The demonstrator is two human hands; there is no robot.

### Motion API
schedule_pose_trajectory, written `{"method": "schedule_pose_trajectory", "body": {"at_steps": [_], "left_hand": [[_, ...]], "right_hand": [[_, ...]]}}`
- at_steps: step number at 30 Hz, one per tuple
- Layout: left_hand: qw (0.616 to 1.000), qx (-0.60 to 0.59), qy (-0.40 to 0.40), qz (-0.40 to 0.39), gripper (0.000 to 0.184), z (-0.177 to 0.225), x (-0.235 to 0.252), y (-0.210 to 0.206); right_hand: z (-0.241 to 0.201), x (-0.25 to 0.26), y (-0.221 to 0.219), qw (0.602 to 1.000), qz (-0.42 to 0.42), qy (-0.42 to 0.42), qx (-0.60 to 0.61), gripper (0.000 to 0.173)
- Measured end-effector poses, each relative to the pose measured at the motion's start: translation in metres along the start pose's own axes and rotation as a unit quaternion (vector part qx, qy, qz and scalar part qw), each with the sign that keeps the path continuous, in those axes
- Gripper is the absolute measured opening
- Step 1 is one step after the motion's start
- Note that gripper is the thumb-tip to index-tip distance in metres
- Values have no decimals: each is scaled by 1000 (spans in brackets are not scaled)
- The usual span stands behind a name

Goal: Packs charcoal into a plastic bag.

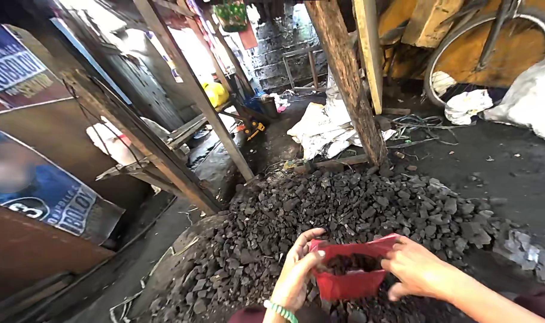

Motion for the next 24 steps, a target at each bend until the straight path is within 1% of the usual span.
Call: {"method": "schedule_pose_trajectory", "body": {"at_steps": [1, 2, 3, 4, 5, 6, 7, 8, 9, 10, 12, 14, 15, 16, 17, 18, 19, 21, 24], "left_hand": [[988, 153, 20, -4, 52, 1, 2, 5], [943, 326, 63, -26, 59, -1, 5, 8], [871, 471, 126, -58, 69, -4, 7, 8], [797, 569, 184, -85, 76, -11, 8, 7], [737, 629, 225, -104, 75, -17, 8, 6], [694, 664, 252, -117, 63, -22, 7, 6], [665, 683, 275, -129, 47, -22, 8, 6], [648, 686, 295, -148, 40, -20, 11, 4], [654, 676, 294, -170, 38, -17, 17, 2], [685, 646, 274, -196, 36, -15, 23, -2], [791, 523, 206, -243, 31, -9, 32, -20], [905, 324, 163, -224, 18, -1, 32, -44], [944, 206, 157, -203, 18, 1, 30, -55], [963, 109, 161, -185, 26, 4, 29, -63], [970, 37, 165, -173, 28, 5, 28, -66], [971, -15, 165, -171, 27, 5, 29, -65], [969, -36, 166, -179, 22, 3, 29, -61], [965, -42, 170, -198, 15, -5, 27, -52], [962, -20, 167, -216, 11, -16, 18, -52]], "right_hand": [[1, -6, -10, 999, 21, 16, -36, 45], [1, -11, -21, 994, 81, 43, -64, 29], [0, -15, -28, 982, 152, 72, -80, 16], [-4, -19, -32, 971, 201, 94, -89, 13], [-12, -21, -32, 963, 228, 106, -97, 15], [-20, -22, -29, 953, 257, 115, -116, 15], [-29, -23, -23, 941, 285, 123, -134, 14], [-38, -25, -14, 925, 321, 135, -152, 14], [-46, -28, -2, 907, 359, 149, -162, 13], [-52, -30, 9, 892, 392, 164, -154, 10], [-64, -31, 31, 875, 437, 187, -88, 2], [-69, -28, 52, 879, 436, 190, 30, 8], [-66, -26, 61, 883, 430, 170, 86, 12], [-59, -24, 69, 883, 431, 139, 126, 14], [-47, -25, 76, 881, 441, 99, 140, 16], [-34, -26, 82, 878, 457, 59, 128, 17], [-19, -29, 86, 875, 472, 24, 100, 19], [6, -31, 84, 862, 501, -24, 67, 25], [19, -23, 65, 866, 475, -71, 138, 38]]}}
Point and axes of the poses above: each hand's wrist, its own x-axis towards the middle knuckle, its own y-axis out of the back of the hand, z = x × y, the point moved 4 cm from there along x, towards the middle knuckle, and after that the axes turned 6 degrees about -x, right-handed, at the moved point
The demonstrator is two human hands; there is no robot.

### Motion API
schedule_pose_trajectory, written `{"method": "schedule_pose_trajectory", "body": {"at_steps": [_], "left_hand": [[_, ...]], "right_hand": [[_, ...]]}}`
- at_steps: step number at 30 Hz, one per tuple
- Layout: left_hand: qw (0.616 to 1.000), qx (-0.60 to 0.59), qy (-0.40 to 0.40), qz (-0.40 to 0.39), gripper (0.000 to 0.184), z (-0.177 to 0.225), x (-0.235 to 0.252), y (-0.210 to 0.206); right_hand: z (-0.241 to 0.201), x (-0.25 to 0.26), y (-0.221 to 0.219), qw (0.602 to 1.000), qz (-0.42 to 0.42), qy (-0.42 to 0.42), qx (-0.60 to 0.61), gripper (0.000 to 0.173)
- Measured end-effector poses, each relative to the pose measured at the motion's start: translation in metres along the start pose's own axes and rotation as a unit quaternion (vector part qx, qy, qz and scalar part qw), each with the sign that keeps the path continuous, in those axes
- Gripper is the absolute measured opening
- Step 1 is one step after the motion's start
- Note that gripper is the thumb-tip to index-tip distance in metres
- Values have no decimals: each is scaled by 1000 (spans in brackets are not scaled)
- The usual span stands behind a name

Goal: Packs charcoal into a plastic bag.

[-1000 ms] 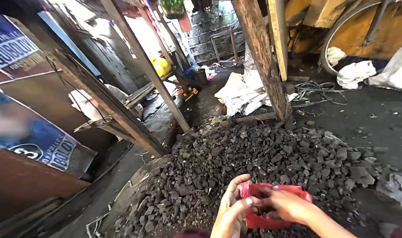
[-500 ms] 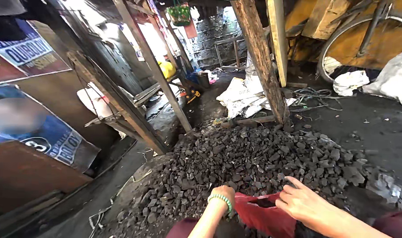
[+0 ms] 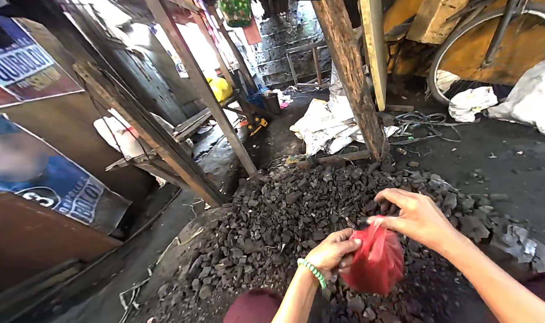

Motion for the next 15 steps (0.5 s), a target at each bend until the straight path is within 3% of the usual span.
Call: {"method": "schedule_pose_trajectory", "body": {"at_steps": [3, 5, 7, 8, 9, 12, 14, 15], "left_hand": [[988, 139, -55, 38, 23, -2, 4, -2], [950, 289, -105, 63, 33, 7, 7, -2], [873, 434, -193, 109, 25, 12, 3, -8], [821, 494, -251, 136, 23, 11, 0, -11], [761, 542, -317, 165, 22, 7, -2, -13], [594, 616, -474, 204, 25, -12, -7, -11], [557, 636, -500, 188, 22, -21, -14, -8], [569, 636, -489, 180, 16, -24, -17, -8]], "right_hand": [[6, -10, -27, 992, -23, -69, 99, 35], [15, -18, -45, 961, -64, -120, 241, 31], [21, -34, -69, 885, -143, -176, 407, 53], [21, -43, -79, 840, -159, -216, 471, 54], [19, -51, -86, 803, -160, -259, 512, 44], [6, -61, -99, 740, -151, -350, 555, 41], [1, -63, -102, 711, -135, -321, 611, 26], [2, -63, -103, 706, -134, -301, 627, 18]]}}
Point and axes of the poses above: each hand's wrist, its own x-axis towards the middle knuckle, its own y-axis out of the back of the hand, z = x × y, the point moved 4 cm from there along x, towards the middle knuckle, and after that the axes turned 6 degrees about -x, right-handed, at the moved point
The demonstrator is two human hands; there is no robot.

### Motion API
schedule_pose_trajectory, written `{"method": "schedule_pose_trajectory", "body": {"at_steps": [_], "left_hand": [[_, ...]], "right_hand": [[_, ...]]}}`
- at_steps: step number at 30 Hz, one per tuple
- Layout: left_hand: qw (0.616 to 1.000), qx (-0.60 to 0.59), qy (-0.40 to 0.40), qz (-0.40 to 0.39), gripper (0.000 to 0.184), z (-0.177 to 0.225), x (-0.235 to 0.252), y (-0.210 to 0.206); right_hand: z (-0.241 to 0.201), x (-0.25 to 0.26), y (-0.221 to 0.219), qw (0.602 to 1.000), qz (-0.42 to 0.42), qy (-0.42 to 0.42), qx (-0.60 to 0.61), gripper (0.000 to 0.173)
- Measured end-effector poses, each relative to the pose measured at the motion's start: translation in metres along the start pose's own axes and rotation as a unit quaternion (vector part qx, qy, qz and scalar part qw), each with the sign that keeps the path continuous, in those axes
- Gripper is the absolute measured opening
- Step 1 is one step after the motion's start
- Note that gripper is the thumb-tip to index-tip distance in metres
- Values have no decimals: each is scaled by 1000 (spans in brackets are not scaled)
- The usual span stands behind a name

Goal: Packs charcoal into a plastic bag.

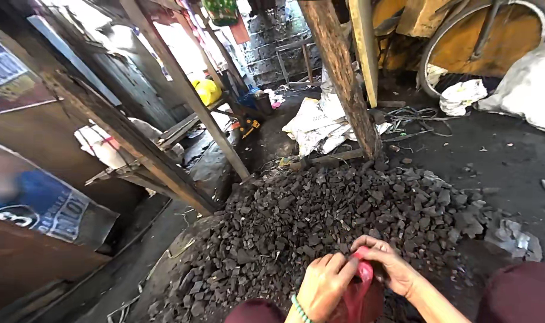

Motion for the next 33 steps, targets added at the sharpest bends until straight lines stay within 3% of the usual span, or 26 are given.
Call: {"method": "schedule_pose_trajectory", "body": {"at_steps": [2, 3, 5, 7, 9, 10, 12, 14, 16, 18, 19, 21, 22, 23, 25, 27, 29, 33], "left_hand": [[986, -103, 112, -75, 18, 4, -6, 1], [952, -194, 202, -119, 22, 7, -8, 2], [823, -396, 382, -140, 26, 10, -13, -3], [655, -569, 497, -38, 27, 14, -19, -16], [510, -676, 527, 71, 34, 20, -13, -20], [466, -701, 529, 107, 39, 23, -9, -21], [435, -712, 533, 137, 44, 28, -2, -20], [453, -678, 564, 132, 41, 32, 0, -15], [472, -644, 593, 100, 37, 35, 2, -7], [504, -615, 603, 63, 36, 38, 2, -4], [551, -589, 590, 33, 32, 39, 3, -1], [730, -450, 506, -91, 29, 41, 10, 12], [802, -354, 451, -170, 33, 45, 18, 19], [836, -268, 414, -243, 37, 49, 24, 22], [829, -158, 393, -365, 44, 56, 30, 23], [816, -160, 369, -414, 48, 54, 25, 22], [813, -206, 344, -422, 46, 49, 14, 25], [802, -320, 343, -369, 36, 46, -12, 34]], "right_hand": [[0, -1, 1, 998, -20, 14, -65, 24], [-1, -3, 0, 992, -21, 22, -124, 26], [-3, -7, -3, 975, 5, 60, -213, 18], [1, -13, -8, 965, 61, 128, -219, 24], [11, -18, -12, 955, 100, 215, -176, 44], [11, -21, -14, 947, 121, 250, -161, 54], [3, -28, -16, 920, 138, 322, -176, 61], [-6, -37, -16, 872, 140, 386, -268, 65], [-13, -39, -14, 827, 178, 417, -331, 57], [-15, -34, -10, 818, 214, 416, -333, 45], [-15, -30, -9, 820, 222, 410, -334, 44], [-19, -26, -7, 804, 234, 414, -357, 44], [-23, -24, -7, 778, 242, 430, -390, 42], [-25, -22, -6, 741, 244, 449, -437, 40], [-26, -18, -2, 648, 227, 480, -546, 32], [-23, -16, 10, 593, 196, 480, -616, 28], [-14, -18, 28, 575, 186, 463, -648, 28], [4, -28, 65, 597, 211, 405, -660, 29]]}}
Point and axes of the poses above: each hand's wrist, its own x-axis towards the middle knuckle, its own y-axis out of the back of the hand, z = x × y, the point moved 4 cm from there along x, towards the middle knuckle, and after that the axes turned 6 degrees about -x, right-handed, at the moved point
